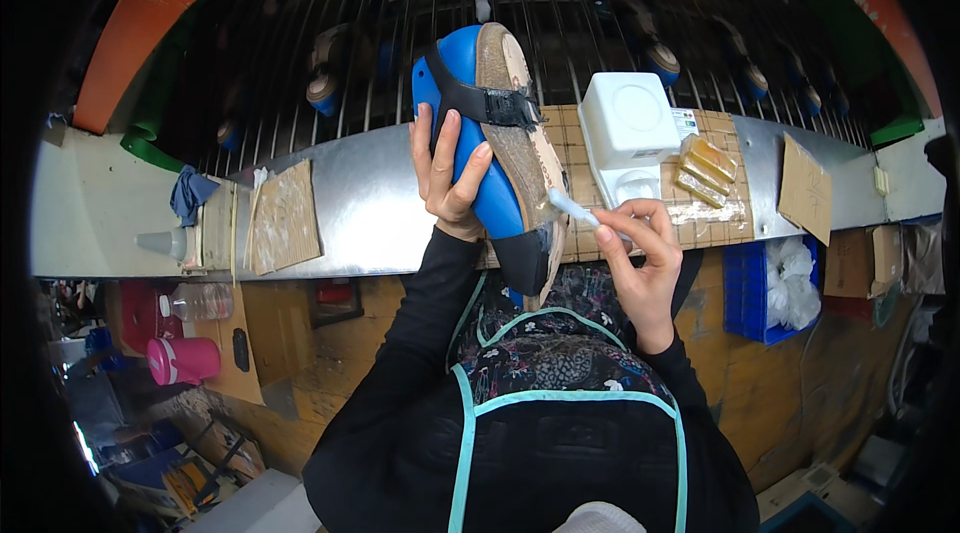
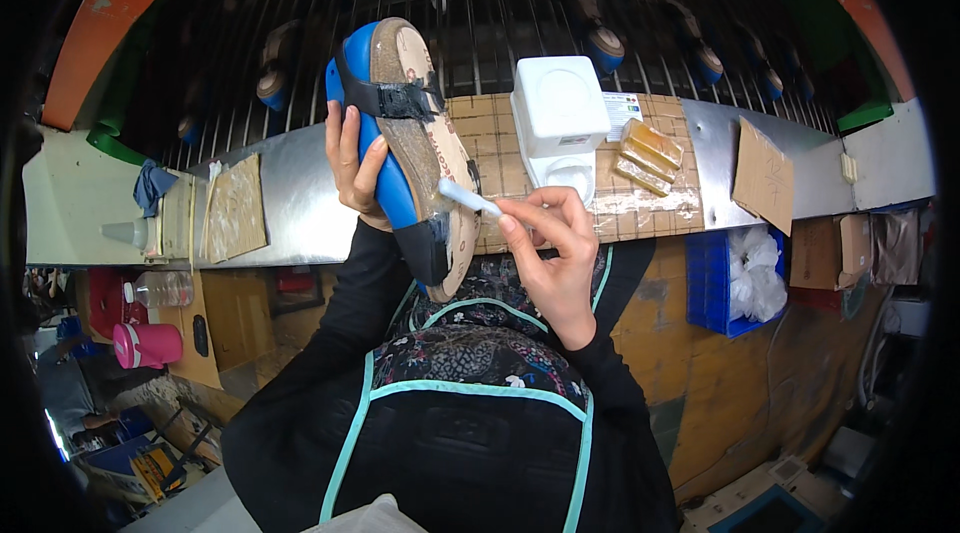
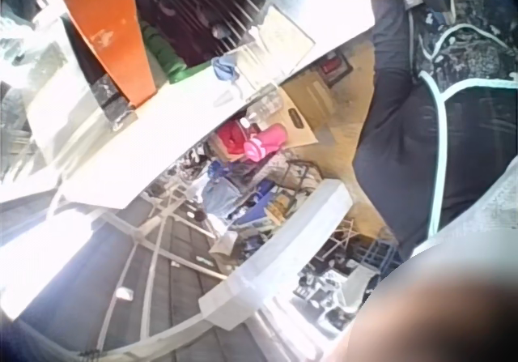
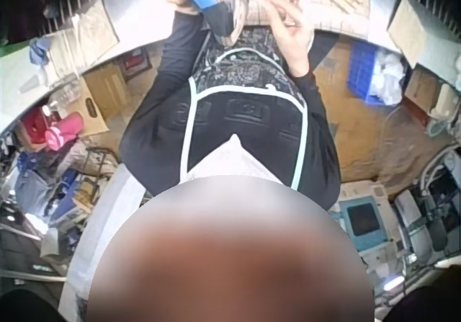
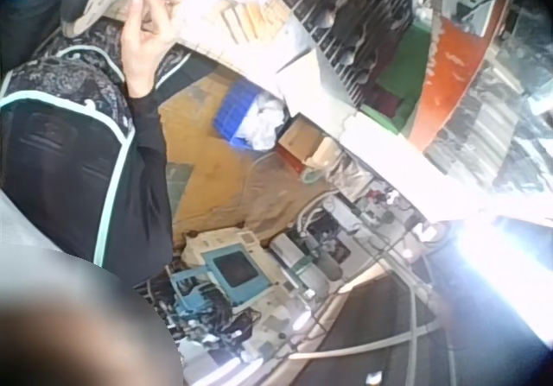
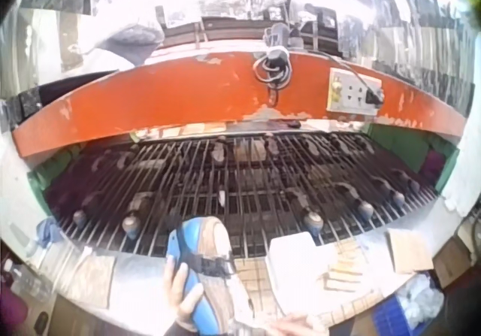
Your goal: The person repeatedly applies a white substance from a small container onto the sole and strap areas of a blue sandal using a brush. The sandal is turned and repositioned multiple times to access different surfaces. The person works at a cluttered workbench with other sandals visible on a rack above.
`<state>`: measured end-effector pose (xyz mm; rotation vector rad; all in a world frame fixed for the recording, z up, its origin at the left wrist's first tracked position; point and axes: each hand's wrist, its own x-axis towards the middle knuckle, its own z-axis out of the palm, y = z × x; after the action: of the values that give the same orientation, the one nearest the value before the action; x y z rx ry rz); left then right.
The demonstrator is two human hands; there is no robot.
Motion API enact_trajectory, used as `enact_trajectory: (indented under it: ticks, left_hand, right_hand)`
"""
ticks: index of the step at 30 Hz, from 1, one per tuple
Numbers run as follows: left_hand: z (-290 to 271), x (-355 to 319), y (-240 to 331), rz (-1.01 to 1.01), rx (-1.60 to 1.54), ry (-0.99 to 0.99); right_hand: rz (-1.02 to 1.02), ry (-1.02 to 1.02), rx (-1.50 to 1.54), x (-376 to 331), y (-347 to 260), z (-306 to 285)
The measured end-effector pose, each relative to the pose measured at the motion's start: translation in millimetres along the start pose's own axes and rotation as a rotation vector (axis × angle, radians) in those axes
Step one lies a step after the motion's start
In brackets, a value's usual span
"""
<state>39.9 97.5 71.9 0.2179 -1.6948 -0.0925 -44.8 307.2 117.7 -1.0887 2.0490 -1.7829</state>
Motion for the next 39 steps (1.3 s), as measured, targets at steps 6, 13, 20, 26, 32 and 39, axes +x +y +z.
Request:
enact_trajectory:
  ticks: [6, 13, 20, 26, 32, 39]
  left_hand:
    - [-4, 4, 1, 0.003, -0.002, 0.003]
    - [-7, 4, 0, -0.008, 0.026, -0.008]
    - [-5, 4, -1, -0.016, 0.014, -0.014]
    - [-1, 2, 0, -0.069, 0.03, -0.019]
    - [0, -2, 1, -0.133, 0.054, -0.042]
    - [0, -2, 5, -0.193, 0.056, -0.061]
  right_hand:
    - [-0.237, 0.062, -0.209, 17, 2, -3]
    - [-0.279, -0.091, -0.214, 20, 2, -15]
    - [-0.288, -0.204, -0.16, 28, 3, -27]
    - [-0.256, -0.105, -0.132, 15, 7, -17]
    - [-0.296, -0.053, -0.141, 3, 12, -12]
    - [-0.407, -0.014, -0.228, -1, 9, -14]
